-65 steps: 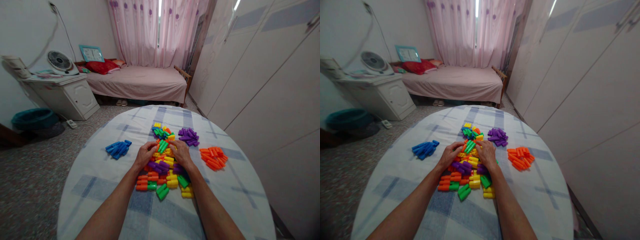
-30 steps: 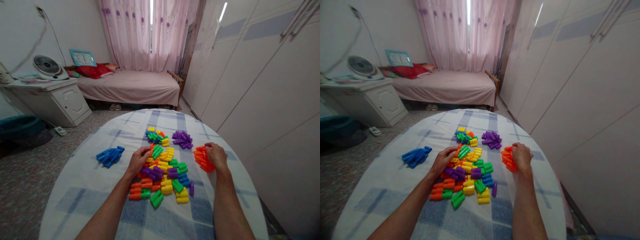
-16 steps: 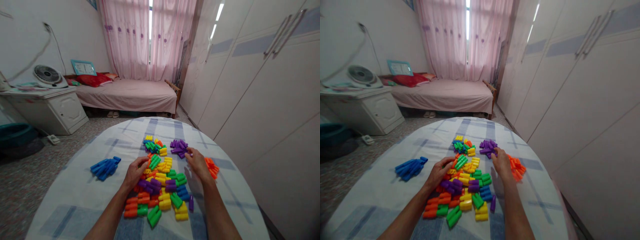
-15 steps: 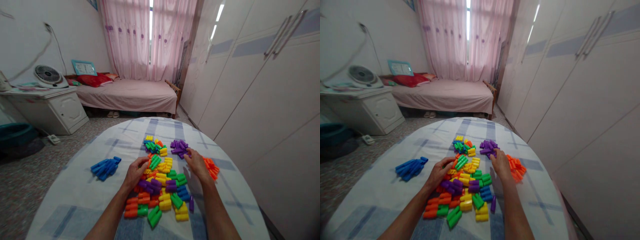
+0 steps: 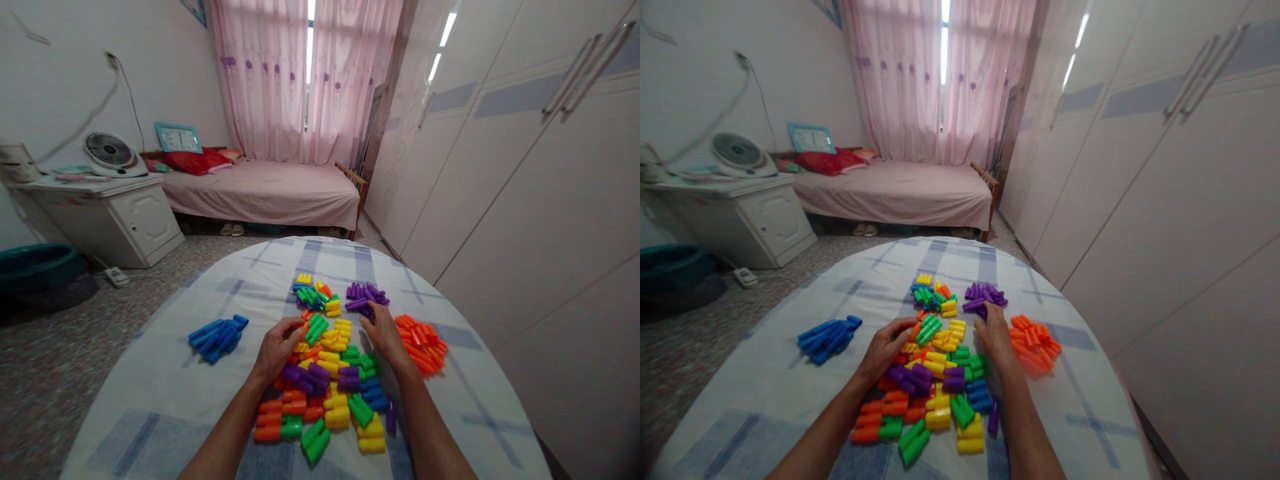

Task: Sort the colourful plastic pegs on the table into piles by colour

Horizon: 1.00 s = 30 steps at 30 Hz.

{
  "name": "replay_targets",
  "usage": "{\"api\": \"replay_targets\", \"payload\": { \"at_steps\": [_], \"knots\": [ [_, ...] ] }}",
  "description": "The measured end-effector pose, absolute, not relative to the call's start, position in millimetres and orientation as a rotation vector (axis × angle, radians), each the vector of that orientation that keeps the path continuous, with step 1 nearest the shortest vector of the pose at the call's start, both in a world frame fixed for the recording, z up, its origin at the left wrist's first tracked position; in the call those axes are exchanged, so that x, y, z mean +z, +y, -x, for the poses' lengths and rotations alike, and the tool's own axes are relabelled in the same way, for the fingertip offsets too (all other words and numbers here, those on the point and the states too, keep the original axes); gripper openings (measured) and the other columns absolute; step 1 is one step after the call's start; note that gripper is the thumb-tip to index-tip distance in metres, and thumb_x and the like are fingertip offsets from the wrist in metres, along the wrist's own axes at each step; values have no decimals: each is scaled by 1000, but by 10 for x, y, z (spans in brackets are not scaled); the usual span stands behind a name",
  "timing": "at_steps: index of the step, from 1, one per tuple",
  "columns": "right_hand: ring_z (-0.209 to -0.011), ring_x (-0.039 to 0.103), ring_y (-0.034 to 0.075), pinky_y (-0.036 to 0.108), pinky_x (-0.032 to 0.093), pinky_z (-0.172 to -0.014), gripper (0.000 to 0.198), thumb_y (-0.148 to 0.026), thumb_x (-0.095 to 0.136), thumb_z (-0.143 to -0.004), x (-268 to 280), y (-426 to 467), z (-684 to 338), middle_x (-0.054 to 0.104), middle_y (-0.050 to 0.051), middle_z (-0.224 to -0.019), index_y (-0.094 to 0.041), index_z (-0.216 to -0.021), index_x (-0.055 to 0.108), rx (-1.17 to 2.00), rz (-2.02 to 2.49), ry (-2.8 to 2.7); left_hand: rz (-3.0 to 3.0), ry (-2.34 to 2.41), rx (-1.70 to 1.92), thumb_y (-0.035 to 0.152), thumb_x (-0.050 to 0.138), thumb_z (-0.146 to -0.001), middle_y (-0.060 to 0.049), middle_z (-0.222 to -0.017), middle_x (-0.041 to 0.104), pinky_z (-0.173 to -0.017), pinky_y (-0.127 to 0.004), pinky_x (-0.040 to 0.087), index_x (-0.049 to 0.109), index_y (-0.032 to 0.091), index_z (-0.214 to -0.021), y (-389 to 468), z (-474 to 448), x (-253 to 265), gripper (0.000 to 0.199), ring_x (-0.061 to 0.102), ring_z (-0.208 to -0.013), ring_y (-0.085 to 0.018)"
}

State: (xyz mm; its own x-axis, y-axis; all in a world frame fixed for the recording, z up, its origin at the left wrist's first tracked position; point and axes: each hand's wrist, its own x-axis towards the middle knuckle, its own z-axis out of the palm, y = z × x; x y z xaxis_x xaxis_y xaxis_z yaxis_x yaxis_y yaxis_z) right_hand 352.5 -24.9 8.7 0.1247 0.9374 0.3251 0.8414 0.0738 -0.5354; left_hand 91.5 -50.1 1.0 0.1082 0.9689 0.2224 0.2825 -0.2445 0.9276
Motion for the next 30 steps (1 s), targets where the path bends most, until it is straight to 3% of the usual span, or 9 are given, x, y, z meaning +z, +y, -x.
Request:
{"api": "replay_targets", "payload": {
  "at_steps": [7,11,19,24,30],
  "knots": [
    [-92,61,20,34,47,-85,34,-28,45,-79,273,-304,-3375,66,8,-101,-17,-107,60,432,1749,-1744,-1635,1261,1176,33,53,-78,-5,-100,68,-91,-33,45,67,18,-95,-511,-927,71,26,60,-98,-20],
    [-104,58,21,34,45,-90,41,-22,48,-76,200,-313,-3290,61,11,-115,-13,-116,57,489,1668,-1789,-1633,1244,1183,33,53,-79,-6,-103,67,-90,-33,45,66,17,-96,-507,-927,42,27,60,-98,-20],
    [-102,59,20,32,44,-91,39,-25,45,-80,353,-161,-3161,62,12,-115,-12,-115,57,456,1635,-1797,-1624,1239,1179,32,52,-79,-5,-102,67,-91,-33,45,66,17,-96,-502,-917,25,26,60,-98,-20],
    [-116,51,21,32,36,-99,44,-26,46,-81,429,163,-2879,57,13,-125,-11,-122,52,404,1653,-1931,-1629,1219,1192,32,52,-79,-6,-102,67,-91,-33,45,66,18,-95,-500,-928,36,26,60,-98,-20],
    [-111,54,25,37,39,-91,50,-34,49,-80,340,459,-2679,58,14,-123,-14,-126,48,422,1916,-1926,-1609,1224,1191,34,54,-78,-5,-101,68,-91,-32,46,67,19,-93,-500,-931,42,25,60,-99,-20]
  ]
}}
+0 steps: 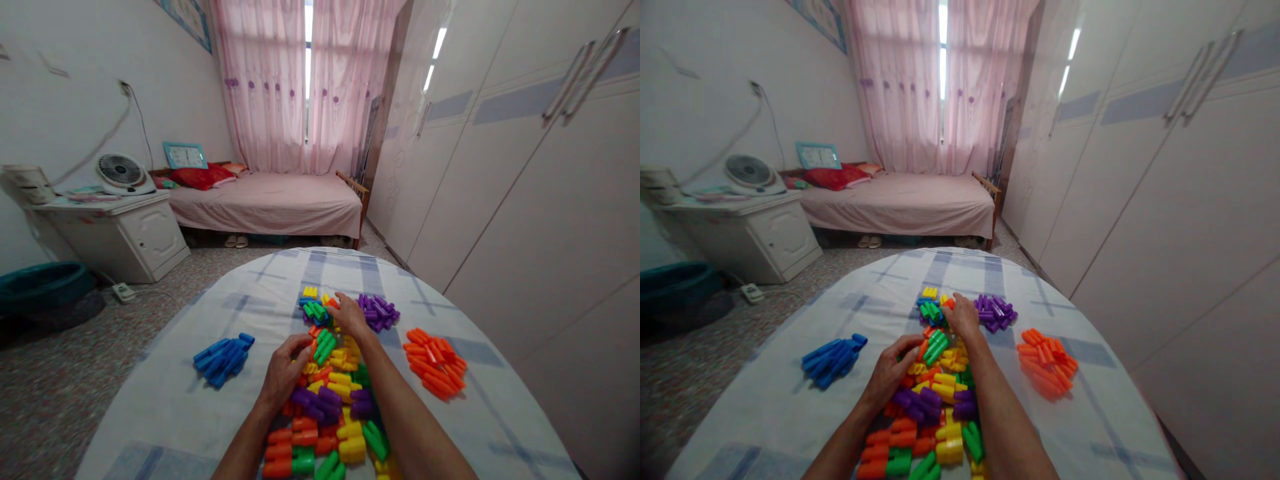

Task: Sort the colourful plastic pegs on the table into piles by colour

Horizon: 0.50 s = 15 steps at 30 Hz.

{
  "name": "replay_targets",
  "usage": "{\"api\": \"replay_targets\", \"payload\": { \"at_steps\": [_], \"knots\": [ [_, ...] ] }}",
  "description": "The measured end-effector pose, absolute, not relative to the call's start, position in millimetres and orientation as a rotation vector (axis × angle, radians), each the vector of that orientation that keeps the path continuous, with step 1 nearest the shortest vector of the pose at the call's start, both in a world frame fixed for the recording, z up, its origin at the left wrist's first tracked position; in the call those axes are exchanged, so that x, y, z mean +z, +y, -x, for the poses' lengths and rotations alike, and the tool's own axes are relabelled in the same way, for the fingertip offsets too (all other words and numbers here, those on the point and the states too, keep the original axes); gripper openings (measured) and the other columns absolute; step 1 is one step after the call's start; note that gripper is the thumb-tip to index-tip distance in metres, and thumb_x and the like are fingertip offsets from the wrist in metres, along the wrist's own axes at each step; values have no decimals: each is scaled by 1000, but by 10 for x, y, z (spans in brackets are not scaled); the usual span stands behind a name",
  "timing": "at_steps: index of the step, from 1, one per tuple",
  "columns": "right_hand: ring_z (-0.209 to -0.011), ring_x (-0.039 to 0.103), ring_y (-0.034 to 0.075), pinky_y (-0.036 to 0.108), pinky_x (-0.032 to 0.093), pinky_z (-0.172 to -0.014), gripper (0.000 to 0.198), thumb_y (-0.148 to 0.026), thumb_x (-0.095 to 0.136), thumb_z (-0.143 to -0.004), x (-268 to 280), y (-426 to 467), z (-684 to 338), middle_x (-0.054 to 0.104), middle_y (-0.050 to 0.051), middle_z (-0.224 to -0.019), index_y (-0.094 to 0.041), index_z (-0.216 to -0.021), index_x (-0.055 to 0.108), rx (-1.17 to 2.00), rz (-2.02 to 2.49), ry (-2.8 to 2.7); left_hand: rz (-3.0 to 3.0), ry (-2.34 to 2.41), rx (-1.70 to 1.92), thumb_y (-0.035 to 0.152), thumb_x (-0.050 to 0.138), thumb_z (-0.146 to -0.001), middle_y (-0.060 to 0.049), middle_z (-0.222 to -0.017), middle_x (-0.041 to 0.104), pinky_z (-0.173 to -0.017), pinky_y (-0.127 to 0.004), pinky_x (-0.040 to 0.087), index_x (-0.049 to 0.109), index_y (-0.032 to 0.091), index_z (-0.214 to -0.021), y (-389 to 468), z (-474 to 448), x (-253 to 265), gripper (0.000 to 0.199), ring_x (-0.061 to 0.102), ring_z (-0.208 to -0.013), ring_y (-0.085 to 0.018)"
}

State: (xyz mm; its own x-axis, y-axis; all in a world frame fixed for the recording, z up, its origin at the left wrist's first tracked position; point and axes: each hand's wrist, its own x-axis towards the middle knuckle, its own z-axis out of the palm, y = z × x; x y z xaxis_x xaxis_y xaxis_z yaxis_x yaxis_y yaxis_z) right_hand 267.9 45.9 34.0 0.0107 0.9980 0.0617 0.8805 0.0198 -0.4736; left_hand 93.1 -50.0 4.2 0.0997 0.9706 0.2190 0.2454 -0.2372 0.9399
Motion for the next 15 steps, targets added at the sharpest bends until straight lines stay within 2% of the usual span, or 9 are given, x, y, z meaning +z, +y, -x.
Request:
{"api": "replay_targets", "payload": {
  "at_steps": [5,11,15],
  "knots": [
    [-107,55,26,36,40,-85,44,-29,52,-76,271,484,-2642,60,12,-117,-18,-118,54,398,1986,-1894,-1614,1224,1196,33,54,-78,-5,-101,68,-90,-32,46,67,18,-93,-503,-928,52,24,60,-98,-20],
    [-102,55,21,32,39,-83,34,-20,46,-78,225,419,-2644,63,8,-108,-19,-109,59,351,1951,-1854,-1618,1229,1197,31,53,-79,-5,-101,67,-89,-32,46,66,19,-95,-495,-923,24,24,60,-98,-19],
    [-109,52,20,32,38,-87,41,-22,48,-78,230,454,-2619,59,6,-119,-21,-119,54,342,1868,-1879,-1625,1232,1196,33,53,-79,-5,-102,67,-90,-32,46,67,19,-95,-494,-922,31,25,60,-99,-19]
  ]
}}
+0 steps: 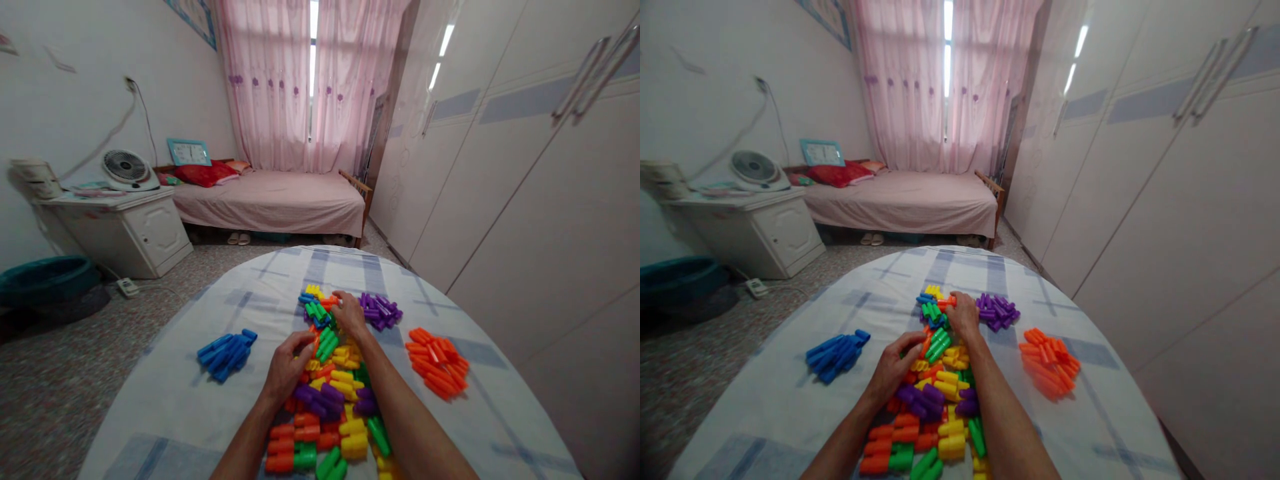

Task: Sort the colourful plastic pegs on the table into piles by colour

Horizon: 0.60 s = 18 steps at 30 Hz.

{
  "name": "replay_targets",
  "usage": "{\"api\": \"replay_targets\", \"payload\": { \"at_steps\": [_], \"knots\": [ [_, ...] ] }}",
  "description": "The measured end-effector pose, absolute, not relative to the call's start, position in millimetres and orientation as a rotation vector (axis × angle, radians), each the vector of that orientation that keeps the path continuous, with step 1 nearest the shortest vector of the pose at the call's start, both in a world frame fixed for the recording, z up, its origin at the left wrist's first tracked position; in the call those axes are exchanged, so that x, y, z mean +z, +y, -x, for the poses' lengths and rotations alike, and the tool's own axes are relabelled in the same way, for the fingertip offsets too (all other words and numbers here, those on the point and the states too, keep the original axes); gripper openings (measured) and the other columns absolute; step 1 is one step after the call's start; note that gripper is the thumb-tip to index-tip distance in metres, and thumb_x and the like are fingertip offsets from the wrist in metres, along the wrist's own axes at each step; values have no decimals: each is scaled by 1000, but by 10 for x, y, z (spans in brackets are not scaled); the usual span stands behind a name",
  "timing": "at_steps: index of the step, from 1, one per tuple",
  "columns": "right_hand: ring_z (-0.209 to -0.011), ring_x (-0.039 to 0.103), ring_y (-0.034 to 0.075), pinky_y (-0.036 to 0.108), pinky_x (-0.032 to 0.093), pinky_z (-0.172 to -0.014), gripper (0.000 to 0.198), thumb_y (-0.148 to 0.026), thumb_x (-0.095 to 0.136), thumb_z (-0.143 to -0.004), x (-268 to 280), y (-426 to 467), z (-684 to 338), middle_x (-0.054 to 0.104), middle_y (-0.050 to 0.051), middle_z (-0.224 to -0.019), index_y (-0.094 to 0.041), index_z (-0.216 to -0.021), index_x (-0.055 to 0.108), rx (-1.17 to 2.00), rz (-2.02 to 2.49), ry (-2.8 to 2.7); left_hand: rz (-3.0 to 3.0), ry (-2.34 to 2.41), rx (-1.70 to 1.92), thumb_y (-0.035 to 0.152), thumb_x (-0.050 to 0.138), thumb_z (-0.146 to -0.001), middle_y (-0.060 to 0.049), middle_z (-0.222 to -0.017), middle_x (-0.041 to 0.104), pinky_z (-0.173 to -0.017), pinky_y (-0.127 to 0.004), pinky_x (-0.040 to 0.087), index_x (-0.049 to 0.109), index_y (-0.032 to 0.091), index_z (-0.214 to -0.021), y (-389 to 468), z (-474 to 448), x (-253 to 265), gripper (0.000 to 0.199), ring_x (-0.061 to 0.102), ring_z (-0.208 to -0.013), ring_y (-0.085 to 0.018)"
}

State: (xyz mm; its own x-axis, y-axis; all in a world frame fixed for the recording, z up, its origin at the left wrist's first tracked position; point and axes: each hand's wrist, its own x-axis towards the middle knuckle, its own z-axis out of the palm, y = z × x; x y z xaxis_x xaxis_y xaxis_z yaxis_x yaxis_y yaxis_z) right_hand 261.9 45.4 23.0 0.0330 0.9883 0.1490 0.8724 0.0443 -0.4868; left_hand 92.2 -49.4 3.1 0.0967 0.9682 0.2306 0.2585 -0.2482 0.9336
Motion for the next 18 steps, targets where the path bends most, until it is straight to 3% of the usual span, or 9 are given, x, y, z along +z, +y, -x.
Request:
{"api": "replay_targets", "payload": {
  "at_steps": [4,9,18],
  "knots": [
    [-112,50,22,33,37,-90,42,-31,50,-80,222,498,-2574,58,6,-121,-23,-120,54,362,1799,-1961,-1624,1230,1200,33,54,-79,-4,-101,68,-90,-30,46,67,19,-94,-499,-928,58,24,61,-98,-19],
    [-101,55,22,33,40,-83,28,-27,53,-78,197,471,-2561,59,9,-109,-21,-102,64,343,1795,-1976,-1616,1240,1199,33,54,-79,-4,-100,68,-89,-30,47,67,19,-94,-497,-931,49,24,61,-97,-19],
    [-96,56,18,29,41,-88,27,-27,50,-79,419,241,-2816,62,7,-102,-17,-101,62,286,1558,-1796,-1632,1214,1204,31,53,-80,-5,-101,67,-89,-30,45,66,18,-95,-480,-916,-13,23,60,-97,-19]
  ]
}}
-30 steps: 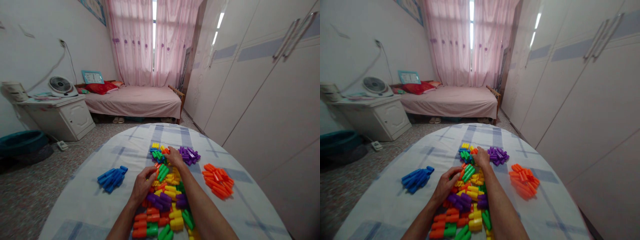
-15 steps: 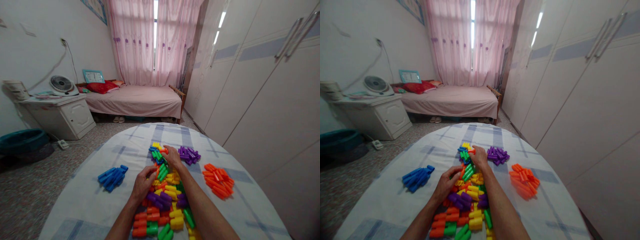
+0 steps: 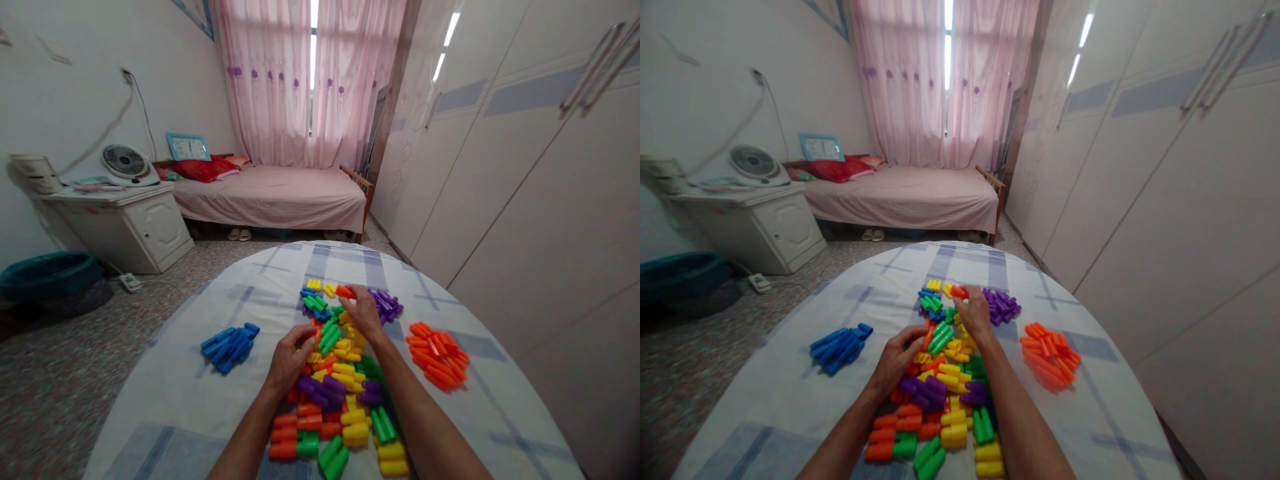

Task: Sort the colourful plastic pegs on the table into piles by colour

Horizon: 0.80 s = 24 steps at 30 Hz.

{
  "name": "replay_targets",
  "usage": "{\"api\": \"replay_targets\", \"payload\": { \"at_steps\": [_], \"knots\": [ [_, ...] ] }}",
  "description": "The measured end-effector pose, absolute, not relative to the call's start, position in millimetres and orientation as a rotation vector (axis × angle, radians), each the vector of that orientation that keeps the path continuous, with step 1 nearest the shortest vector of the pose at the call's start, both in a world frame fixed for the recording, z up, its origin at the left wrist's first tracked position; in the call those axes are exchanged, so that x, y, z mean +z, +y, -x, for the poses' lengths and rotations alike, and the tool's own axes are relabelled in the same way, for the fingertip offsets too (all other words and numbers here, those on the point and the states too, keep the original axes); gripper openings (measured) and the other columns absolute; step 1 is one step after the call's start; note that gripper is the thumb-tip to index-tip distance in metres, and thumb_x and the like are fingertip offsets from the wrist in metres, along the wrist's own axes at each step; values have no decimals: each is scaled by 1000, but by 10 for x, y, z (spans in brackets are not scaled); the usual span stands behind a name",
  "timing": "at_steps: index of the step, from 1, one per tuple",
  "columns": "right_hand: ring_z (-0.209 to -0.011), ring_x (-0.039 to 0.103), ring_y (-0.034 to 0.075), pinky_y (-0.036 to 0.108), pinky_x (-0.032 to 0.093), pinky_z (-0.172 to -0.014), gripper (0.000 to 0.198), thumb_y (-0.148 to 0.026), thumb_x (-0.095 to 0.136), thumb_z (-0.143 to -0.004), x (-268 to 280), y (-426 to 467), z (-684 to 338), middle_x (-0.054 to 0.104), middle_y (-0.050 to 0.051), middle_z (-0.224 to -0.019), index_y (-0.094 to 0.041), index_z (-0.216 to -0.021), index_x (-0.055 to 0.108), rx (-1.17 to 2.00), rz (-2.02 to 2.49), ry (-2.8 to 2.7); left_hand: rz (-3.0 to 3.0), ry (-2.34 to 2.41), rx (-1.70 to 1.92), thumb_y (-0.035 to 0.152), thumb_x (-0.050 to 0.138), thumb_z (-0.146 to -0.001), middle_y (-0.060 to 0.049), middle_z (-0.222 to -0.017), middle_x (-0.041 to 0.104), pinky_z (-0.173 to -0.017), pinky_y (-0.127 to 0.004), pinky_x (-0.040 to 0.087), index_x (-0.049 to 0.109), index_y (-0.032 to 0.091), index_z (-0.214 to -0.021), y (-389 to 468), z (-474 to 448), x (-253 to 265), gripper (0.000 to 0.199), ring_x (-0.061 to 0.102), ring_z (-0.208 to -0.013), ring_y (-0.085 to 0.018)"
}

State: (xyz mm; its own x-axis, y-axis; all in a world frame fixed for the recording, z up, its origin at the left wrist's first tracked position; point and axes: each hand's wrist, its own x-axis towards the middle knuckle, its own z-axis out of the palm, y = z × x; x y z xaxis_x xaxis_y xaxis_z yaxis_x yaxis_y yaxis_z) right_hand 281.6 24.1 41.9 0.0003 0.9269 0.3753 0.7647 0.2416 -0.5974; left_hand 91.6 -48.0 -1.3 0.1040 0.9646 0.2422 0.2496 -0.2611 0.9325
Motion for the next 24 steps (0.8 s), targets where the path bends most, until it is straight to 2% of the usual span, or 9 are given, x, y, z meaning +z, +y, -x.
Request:
{"api": "replay_targets", "payload": {
  "at_steps": [6,11,15,24],
  "knots": [
    [-82,59,19,29,44,-75,41,-47,49,-79,360,-318,-3180,66,4,-93,-16,-104,61,488,1519,-1603,-1622,1232,1189,32,53,-79,-5,-101,67,-90,-31,45,66,17,-96,-467,-918,-33,25,60,-97,-19],
    [-70,57,17,26,42,-63,40,-50,47,-79,175,-611,-3281,64,2,-79,-16,-95,62,589,1574,-1476,-1630,1254,1185,33,53,-79,-5,-102,67,-91,-32,45,66,17,-97,-475,-922,-13,28,60,-98,-19],
    [-69,56,17,26,42,-64,34,-47,48,-80,95,-677,-3288,63,1,-74,-16,-86,62,610,1585,-1440,-1642,1274,1165,35,53,-78,-6,-102,67,-91,-32,45,66,16,-96,-486,-920,30,29,60,-99,-20],
    [-82,60,19,32,46,-77,32,-40,49,-79,3,-676,-3291,65,6,-94,-17,-100,59,540,1540,-1460,-1639,1280,1151,36,53,-78,-6,-104,67,-92,-33,44,66,16,-98,-490,-915,32,31,60,-101,-21]
  ]
}}
